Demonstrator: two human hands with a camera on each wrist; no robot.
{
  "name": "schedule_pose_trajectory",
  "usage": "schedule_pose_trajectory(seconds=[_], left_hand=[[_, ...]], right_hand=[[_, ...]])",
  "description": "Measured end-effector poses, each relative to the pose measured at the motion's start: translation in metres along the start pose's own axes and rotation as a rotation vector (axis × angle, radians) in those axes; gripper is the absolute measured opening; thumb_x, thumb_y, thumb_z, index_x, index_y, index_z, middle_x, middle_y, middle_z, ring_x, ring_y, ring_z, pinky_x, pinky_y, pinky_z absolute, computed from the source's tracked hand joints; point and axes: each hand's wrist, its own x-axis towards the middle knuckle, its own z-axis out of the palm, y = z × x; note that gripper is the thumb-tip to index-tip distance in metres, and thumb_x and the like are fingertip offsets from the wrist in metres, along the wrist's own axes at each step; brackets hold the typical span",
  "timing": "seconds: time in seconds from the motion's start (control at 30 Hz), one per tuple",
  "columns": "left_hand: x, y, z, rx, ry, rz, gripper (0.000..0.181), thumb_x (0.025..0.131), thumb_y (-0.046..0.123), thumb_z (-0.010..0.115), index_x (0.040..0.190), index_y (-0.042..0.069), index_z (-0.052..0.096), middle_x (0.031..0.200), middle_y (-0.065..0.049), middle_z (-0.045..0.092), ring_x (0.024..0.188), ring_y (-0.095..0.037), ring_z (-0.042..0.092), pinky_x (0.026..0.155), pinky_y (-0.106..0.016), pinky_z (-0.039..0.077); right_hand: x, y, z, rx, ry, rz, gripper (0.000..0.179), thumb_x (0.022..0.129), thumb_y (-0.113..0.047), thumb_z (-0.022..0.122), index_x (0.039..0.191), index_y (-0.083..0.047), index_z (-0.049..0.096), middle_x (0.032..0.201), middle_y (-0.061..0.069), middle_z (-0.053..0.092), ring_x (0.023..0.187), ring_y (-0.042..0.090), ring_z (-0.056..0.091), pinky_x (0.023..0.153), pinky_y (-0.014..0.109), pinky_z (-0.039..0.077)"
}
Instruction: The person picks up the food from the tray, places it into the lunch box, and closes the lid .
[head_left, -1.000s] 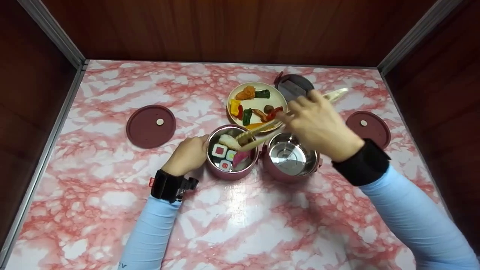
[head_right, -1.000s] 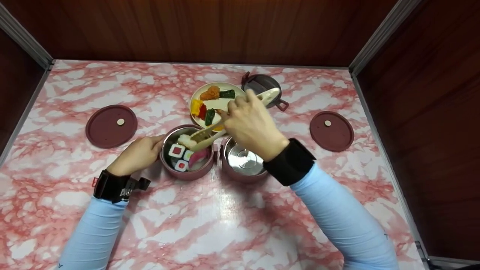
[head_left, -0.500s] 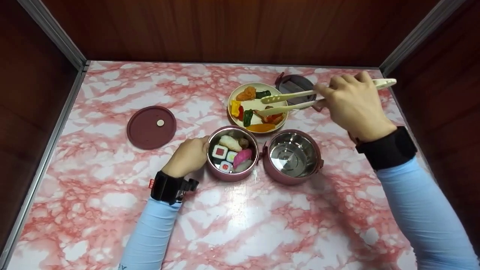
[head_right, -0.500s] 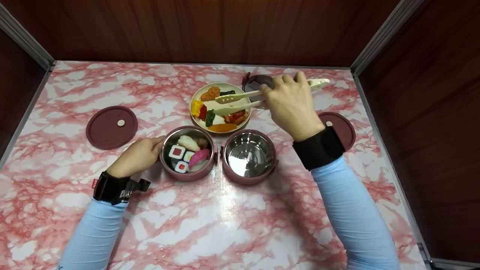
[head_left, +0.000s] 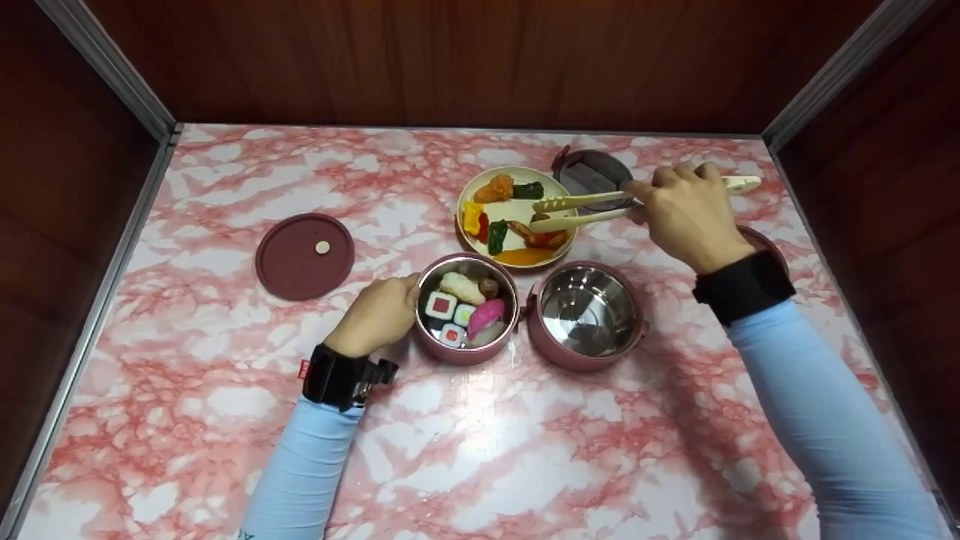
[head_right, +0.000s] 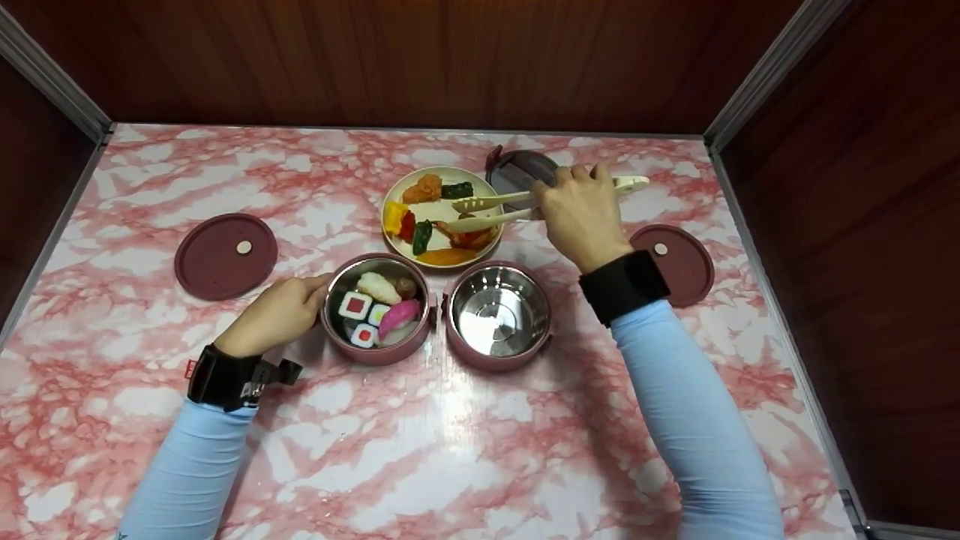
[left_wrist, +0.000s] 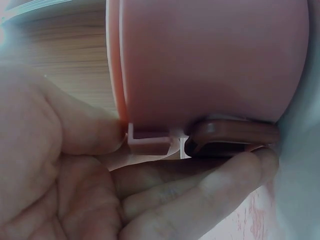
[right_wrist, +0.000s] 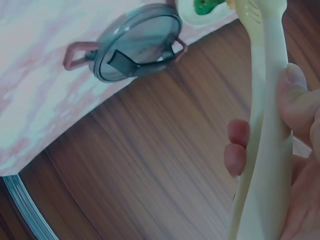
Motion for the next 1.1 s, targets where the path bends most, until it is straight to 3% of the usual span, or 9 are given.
schedule_pose_trajectory(seconds=[0.4,0.53,0.77,0.93,1.1], left_hand=[[0.0,-0.001,0.002,0.0,-0.014,-0.018,0.03,0.105,0.016,0.042,0.115,0.006,0.068,0.11,-0.02,0.069,0.107,-0.037,0.065,0.089,-0.052,0.049],[0.0,0.0,0.001,0.004,-0.017,-0.023,0.029,0.104,0.014,0.043,0.116,0.005,0.068,0.11,-0.02,0.069,0.108,-0.038,0.064,0.09,-0.052,0.049],[0.001,0.0,0.0,-0.002,-0.021,-0.038,0.031,0.105,0.017,0.042,0.117,0.005,0.067,0.111,-0.021,0.069,0.108,-0.037,0.064,0.09,-0.052,0.049],[0.0,-0.001,0.0,-0.006,-0.016,-0.029,0.031,0.105,0.017,0.042,0.117,0.005,0.068,0.11,-0.02,0.069,0.107,-0.035,0.064,0.09,-0.052,0.049],[0.0,-0.001,0.0,-0.004,-0.014,-0.029,0.03,0.104,0.016,0.043,0.116,0.005,0.067,0.109,-0.019,0.069,0.106,-0.035,0.065,0.089,-0.052,0.05]], right_hand=[[0.019,-0.003,0.02,0.006,0.009,-0.022,0.018,0.085,-0.013,0.071,0.102,-0.006,0.067,0.082,0.022,0.062,0.078,0.044,0.057,0.068,0.055,0.039],[0.028,-0.008,0.023,-0.007,0.047,-0.104,0.021,0.087,-0.006,0.062,0.107,-0.006,0.069,0.087,0.023,0.063,0.08,0.042,0.056,0.072,0.054,0.039],[0.041,-0.026,0.026,-0.062,0.087,-0.286,0.03,0.091,-0.022,0.067,0.118,-0.007,0.068,0.101,0.022,0.063,0.09,0.041,0.058,0.079,0.054,0.042],[0.051,-0.039,0.026,-0.128,0.116,-0.374,0.027,0.093,-0.007,0.059,0.119,-0.007,0.067,0.1,0.02,0.061,0.092,0.039,0.056,0.078,0.052,0.043],[0.062,-0.046,0.022,-0.176,0.087,-0.41,0.026,0.093,0.0,0.052,0.114,-0.005,0.065,0.097,0.019,0.06,0.093,0.038,0.054,0.078,0.049,0.041]])
